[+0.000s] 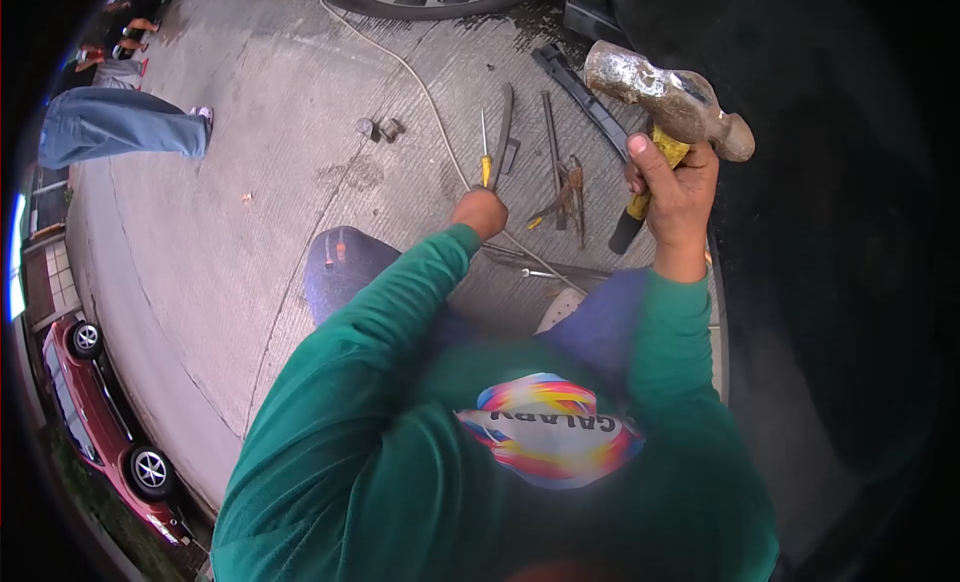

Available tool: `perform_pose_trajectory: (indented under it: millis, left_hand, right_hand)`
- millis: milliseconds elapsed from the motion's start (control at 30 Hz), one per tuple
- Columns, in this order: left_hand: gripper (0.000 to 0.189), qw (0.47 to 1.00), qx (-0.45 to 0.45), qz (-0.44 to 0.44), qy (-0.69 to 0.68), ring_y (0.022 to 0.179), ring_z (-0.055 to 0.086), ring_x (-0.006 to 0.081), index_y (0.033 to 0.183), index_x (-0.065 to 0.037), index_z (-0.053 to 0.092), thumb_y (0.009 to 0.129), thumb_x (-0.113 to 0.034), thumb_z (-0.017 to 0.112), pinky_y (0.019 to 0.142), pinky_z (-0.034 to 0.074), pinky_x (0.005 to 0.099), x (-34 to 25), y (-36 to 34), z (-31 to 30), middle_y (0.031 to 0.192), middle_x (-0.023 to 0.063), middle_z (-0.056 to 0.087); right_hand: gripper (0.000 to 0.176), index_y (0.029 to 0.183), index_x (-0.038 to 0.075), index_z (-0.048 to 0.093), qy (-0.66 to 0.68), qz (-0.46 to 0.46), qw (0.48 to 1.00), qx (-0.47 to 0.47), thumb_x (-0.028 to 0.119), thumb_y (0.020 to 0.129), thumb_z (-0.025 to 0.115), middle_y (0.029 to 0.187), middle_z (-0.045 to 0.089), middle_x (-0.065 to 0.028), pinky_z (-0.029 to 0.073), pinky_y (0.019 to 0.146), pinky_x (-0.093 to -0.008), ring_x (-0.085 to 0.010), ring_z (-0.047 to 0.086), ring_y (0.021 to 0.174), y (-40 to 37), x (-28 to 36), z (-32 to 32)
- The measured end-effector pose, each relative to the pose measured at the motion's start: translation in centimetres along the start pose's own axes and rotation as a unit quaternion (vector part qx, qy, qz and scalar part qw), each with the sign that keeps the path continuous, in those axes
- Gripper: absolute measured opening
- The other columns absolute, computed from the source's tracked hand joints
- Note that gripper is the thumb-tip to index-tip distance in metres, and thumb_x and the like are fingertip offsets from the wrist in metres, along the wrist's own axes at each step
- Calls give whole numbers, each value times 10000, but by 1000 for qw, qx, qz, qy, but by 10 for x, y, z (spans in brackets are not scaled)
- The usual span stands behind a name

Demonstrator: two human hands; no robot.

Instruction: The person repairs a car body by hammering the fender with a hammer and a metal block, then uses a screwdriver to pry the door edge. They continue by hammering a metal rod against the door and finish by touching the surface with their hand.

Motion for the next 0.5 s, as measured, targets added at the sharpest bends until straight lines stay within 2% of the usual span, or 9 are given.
perform_pose_trajectory:
  millis: [33,67,133,167,233,267,400,467,500]
  left_hand:
    - [440,1000,1,-28,-10,1269,701,450,1334,46,647,986,-223,632,1069,571,511,4,8,15,1356,281,716]
    - [440,1000,4,-28,-13,1269,701,450,1334,46,647,986,-223,632,1069,571,511,5,12,27,1356,281,716]
    - [463,996,-44,-72,18,1242,725,425,1404,15,594,1009,-224,606,1049,584,509,13,19,44,1384,258,712]
    - [463,997,-37,-69,19,1242,725,425,1404,15,594,1009,-224,606,1049,584,509,17,24,59,1384,258,712]
    - [430,995,-49,-55,62,1209,747,392,1386,2,613,1027,-234,589,1007,603,497,28,32,72,1342,238,736]
    - [430,996,-42,-56,64,1209,747,392,1386,2,613,1027,-234,589,1007,603,497,33,35,77,1342,238,736]
    - [355,991,-3,-34,131,1144,771,366,1290,-20,686,1049,-239,544,937,622,482,33,37,93,1280,195,764]
    - [366,982,-47,55,177,1193,747,368,1239,-7,712,938,-214,690,983,608,495,7,28,92,1273,198,759]
    - [366,981,-50,54,177,1193,747,368,1239,-7,712,938,-214,690,983,608,495,0,25,94,1273,198,759]
  right_hand:
    - [326,1235,6,700,-1,11,1000,5,52,947,845,909,705,-1,493,625,-222,-56,604,713,-3,-4,-6]
    - [326,1235,6,700,-5,13,1000,6,52,947,845,909,705,-1,493,625,-222,-56,604,713,-4,-4,-6]
    - [370,1265,-15,711,-30,6,1000,-8,65,938,864,1014,744,-15,537,772,-245,-80,662,868,-5,-1,-7]
    - [370,1265,-15,711,-35,10,999,-12,65,938,864,1014,744,-15,537,772,-245,-80,662,868,-7,-1,-9]
    - [405,1288,-30,716,-56,18,998,3,80,934,877,1093,760,-26,536,895,-270,-102,672,994,-10,-2,-10]
    - [405,1288,-30,716,-58,24,998,1,80,934,877,1093,760,-26,536,895,-270,-102,672,994,-11,-4,-12]
    - [339,1222,-17,731,-64,38,997,0,107,942,876,969,732,1,506,699,-231,-59,627,794,-12,-6,-17]
    - [324,1201,-12,733,-54,50,997,-4,120,942,878,926,717,12,482,630,-218,-44,601,727,-12,-8,-17]
    - [313,1181,-8,732,-55,41,998,-16,132,943,880,891,702,20,453,586,-213,-34,572,682,-12,-8,-17]
Point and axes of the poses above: each hand's wrist, its own y-axis towards the middle knuckle, its own z-axis out of the palm, x = y × z, the point moved 8 cm from there along y, towards the middle knuckle
